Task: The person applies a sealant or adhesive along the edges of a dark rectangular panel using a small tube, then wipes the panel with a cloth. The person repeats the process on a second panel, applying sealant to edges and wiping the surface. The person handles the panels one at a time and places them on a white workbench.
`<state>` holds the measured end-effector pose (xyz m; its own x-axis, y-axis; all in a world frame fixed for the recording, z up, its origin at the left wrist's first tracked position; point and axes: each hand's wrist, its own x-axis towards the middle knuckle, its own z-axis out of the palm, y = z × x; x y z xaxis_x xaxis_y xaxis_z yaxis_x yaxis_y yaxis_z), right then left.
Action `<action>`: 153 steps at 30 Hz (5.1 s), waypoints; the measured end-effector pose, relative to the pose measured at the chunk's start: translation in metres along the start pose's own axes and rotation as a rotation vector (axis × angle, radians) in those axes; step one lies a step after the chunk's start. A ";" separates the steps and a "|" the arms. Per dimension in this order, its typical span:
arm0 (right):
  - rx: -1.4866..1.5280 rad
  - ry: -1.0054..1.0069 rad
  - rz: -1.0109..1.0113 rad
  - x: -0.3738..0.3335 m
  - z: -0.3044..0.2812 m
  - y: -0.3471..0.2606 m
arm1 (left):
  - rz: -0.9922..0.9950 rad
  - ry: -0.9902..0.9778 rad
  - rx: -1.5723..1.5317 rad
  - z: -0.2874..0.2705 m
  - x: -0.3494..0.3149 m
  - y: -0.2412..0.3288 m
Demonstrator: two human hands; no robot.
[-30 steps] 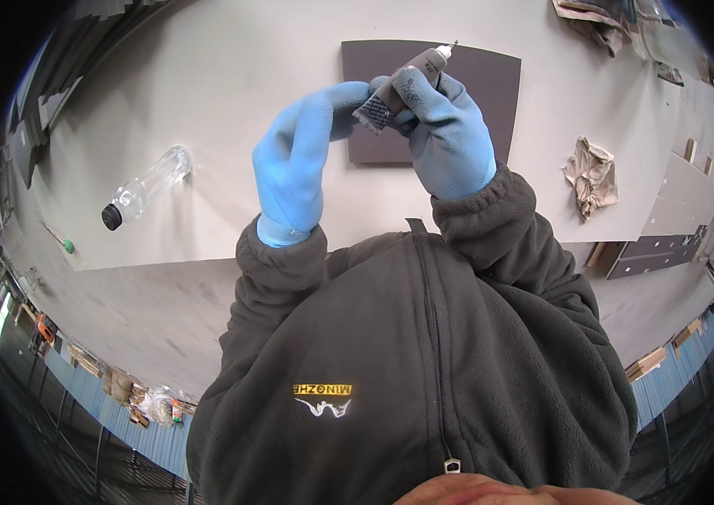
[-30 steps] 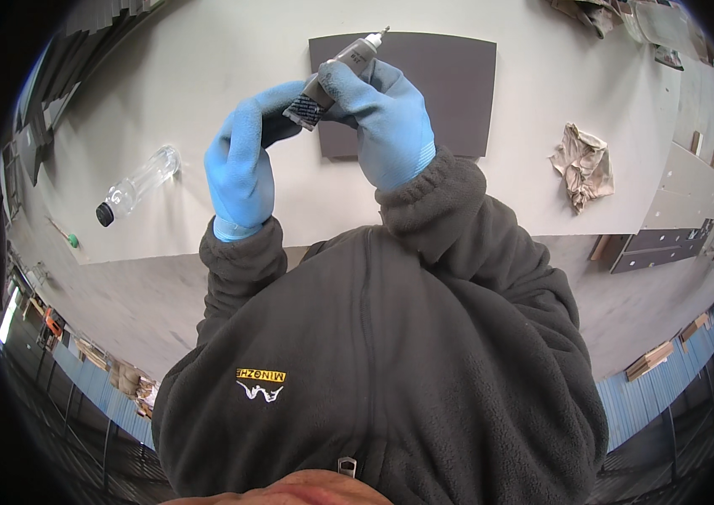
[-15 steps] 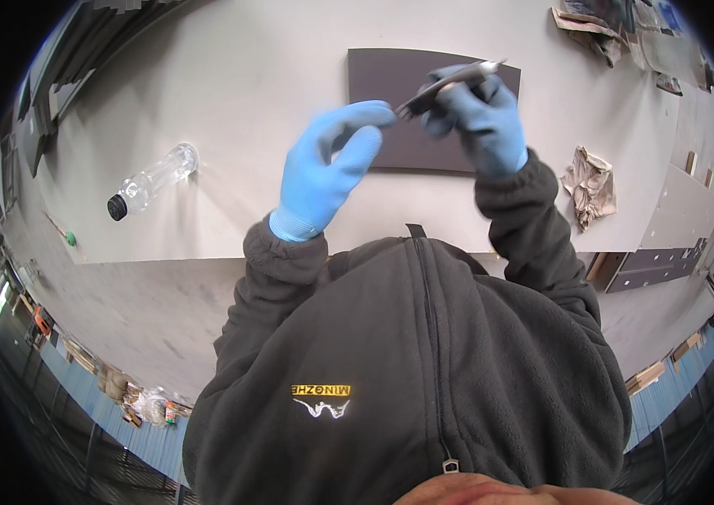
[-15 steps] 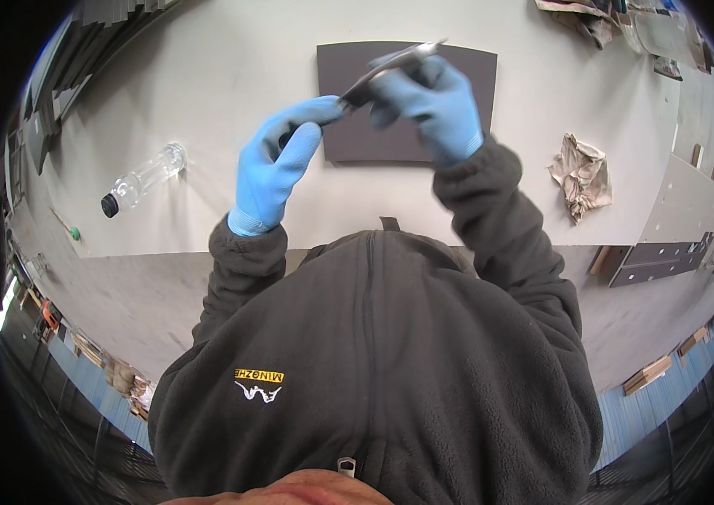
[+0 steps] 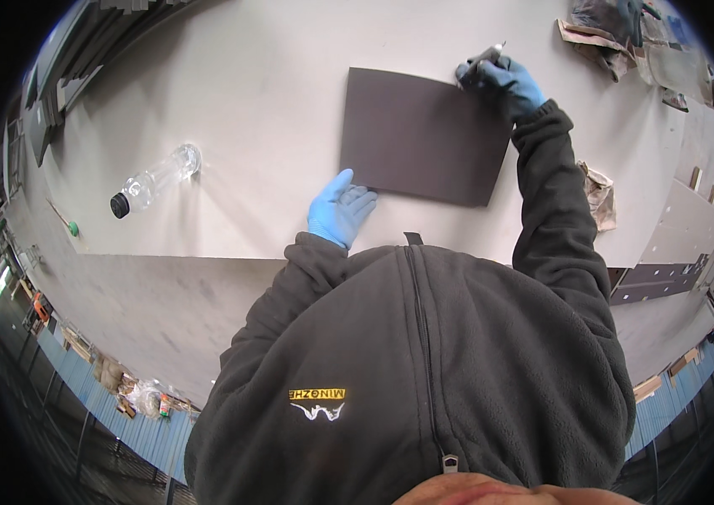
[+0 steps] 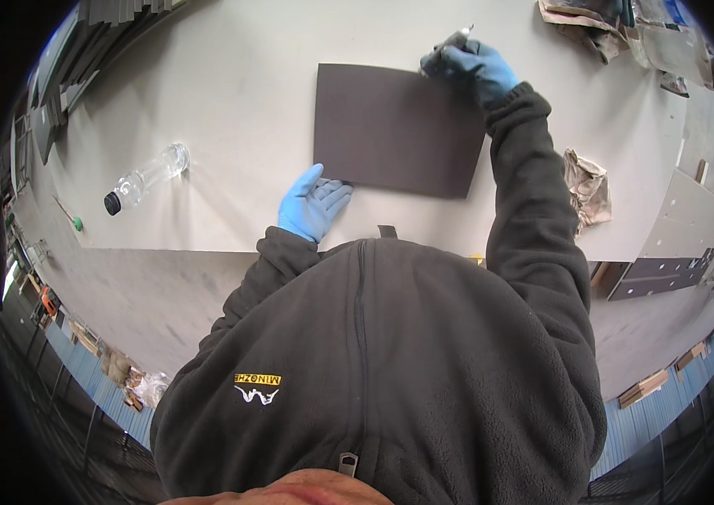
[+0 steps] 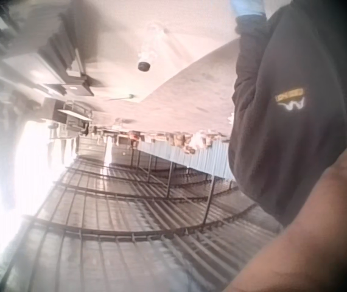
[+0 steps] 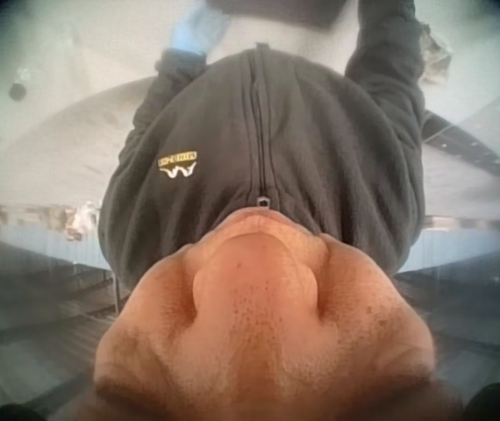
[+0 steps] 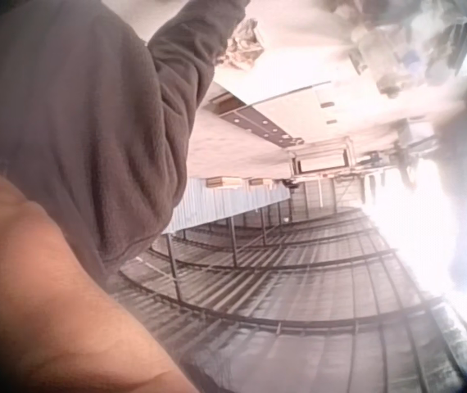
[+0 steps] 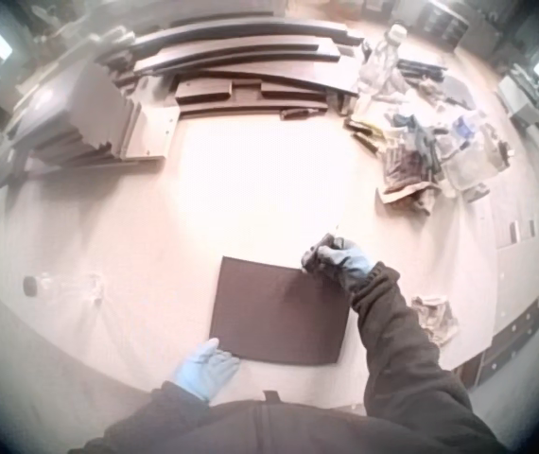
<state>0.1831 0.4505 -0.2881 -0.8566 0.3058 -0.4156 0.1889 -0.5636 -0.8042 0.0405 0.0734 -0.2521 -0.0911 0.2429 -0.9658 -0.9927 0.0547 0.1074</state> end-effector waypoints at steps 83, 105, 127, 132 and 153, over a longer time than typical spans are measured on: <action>-0.729 0.265 -1.407 -0.200 0.088 -0.125 | 0.567 -0.572 0.780 0.088 -0.207 0.111; -0.707 0.170 -1.248 -0.202 0.090 -0.130 | 0.646 -0.897 0.818 0.066 -0.183 0.128; -0.341 0.006 -1.177 -0.218 0.084 -0.139 | 0.998 -0.870 1.036 0.071 -0.196 0.123; -0.597 0.016 -1.280 -0.212 0.087 -0.149 | 0.800 -0.822 0.916 0.080 -0.210 0.112; -0.531 0.500 -0.412 -0.239 0.122 -0.211 | 0.464 -0.563 0.840 0.119 -0.242 0.126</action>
<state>0.2895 0.4026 0.0328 -0.6164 0.7830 -0.0833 0.2153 0.0658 -0.9743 -0.0532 0.1367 0.0233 -0.1792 0.8027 -0.5688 -0.4834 0.4317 0.7615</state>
